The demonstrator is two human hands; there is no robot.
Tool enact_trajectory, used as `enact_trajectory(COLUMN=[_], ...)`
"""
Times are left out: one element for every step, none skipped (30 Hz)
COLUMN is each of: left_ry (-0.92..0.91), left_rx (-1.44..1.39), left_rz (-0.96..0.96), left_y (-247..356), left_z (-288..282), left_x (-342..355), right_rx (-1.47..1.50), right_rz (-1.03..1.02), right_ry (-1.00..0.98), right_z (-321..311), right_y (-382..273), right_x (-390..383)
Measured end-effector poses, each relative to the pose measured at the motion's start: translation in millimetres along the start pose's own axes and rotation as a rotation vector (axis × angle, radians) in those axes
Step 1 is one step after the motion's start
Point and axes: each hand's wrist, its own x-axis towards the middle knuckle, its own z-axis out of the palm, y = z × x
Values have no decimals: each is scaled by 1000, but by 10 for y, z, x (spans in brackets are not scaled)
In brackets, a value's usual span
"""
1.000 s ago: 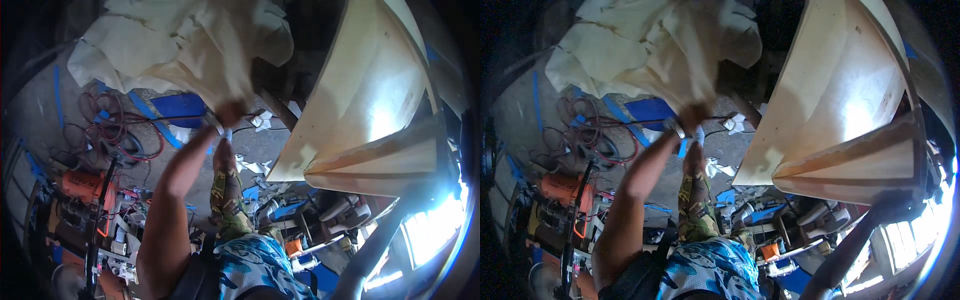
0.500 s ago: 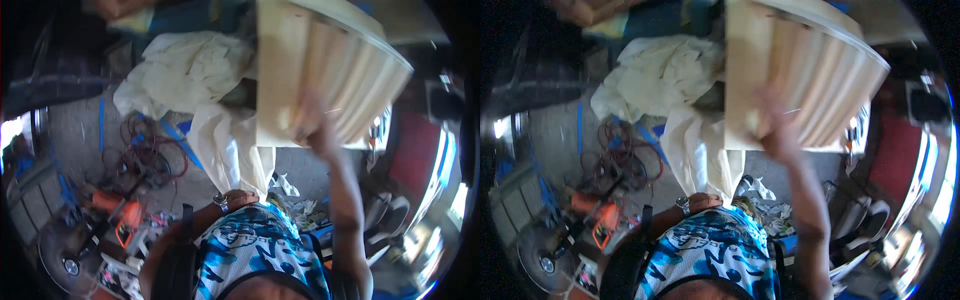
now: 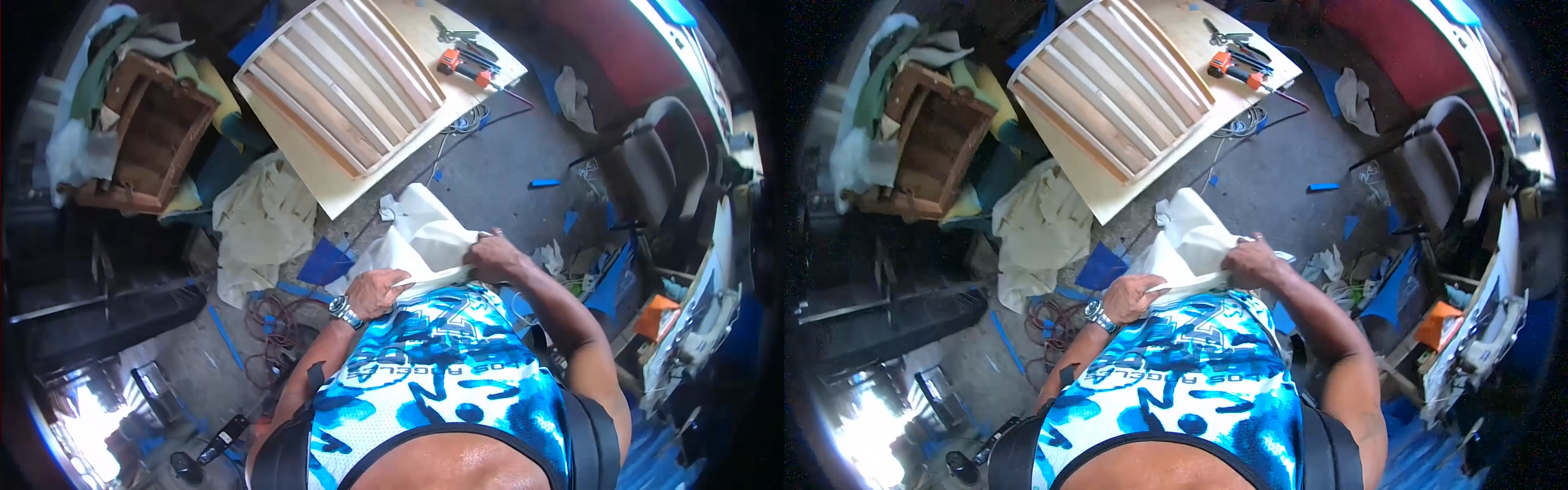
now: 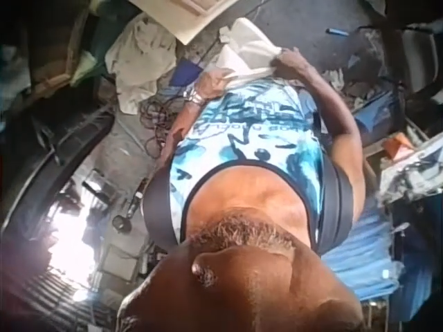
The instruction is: Attaching fabric to a furniture component using a pneumatic stapler and trimming excess with scissors.
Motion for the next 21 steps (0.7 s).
enact_trajectory(left_ry=[53, 138, 228, 316, 420, 521, 605, 676, 772, 854, 926, 966, 1014, 1033, 1058, 1076, 1041, 942, 795, 745, 706], left_rx=[77, 141, 204, 190, 259, 331, 431, 521, 575, 618, 657, 673, 645, 553, 442, 334, 379, 462, 433, 356, 349], left_rz=[62, 46, 32, -2, 60, 118, 119, 138, 112, 156, 159, 162, 117, 28, 48, 65, 119, 153, 213, 115, 182], left_y=[10, -22, -86, -166, -230, -255, -314, -270, -375, -353, -373, -311, -370, -330, -300, -205, -190, -197, 30, 90, 284], left_z=[4, -12, -66, -138, -249, -406, -634, -854, -1045, -1274, -1416, -1516, -1606, -1669, -1618, -1574, -1579, -1604, -1572, -1518, -1461], left_x=[51, 92, 116, 202, 342, 457, 610, 778, 717, 813, 846, 806, 736, 720, 741, 786, 787, 852, 896, 910, 947], right_rx=[-40, -84, -107, -109, -109, -70, 69, -26, 65, -108, -148, -157, -72, 7, -4, -8, 28, 141, 257, 195, 57], right_rz=[73, 137, 176, 194, 226, 181, 185, 245, 237, 24, 79, 109, 130, 150, 88, 25, -80, -164, -241, -462, -509], right_ry=[0, -4, 104, 230, 353, 628, 677, 970, 908, 1201, 1301, 1331, 1334, 1341, 1385, 1424, 1352, 1232, 1097, 1021, 952], right_z=[52, 86, 113, 129, 142, 156, -117, -97, -944, -1217, -1397, -1692, -1930, -2113, -2224, -2310, -2412, -2469, -2459, -2410, -2332], right_y=[133, 276, 393, 569, 795, 1099, 1338, 1803, 1131, 1171, 1286, 1212, 1135, 1132, 1223, 1294, 1119, 928, 588, 223, -55], right_x=[-132, -246, -343, -349, -326, -259, -145, 87, -162, -172, -79, -85, -104, -121, -95, -30, -38, 0, 49, 180, 273])
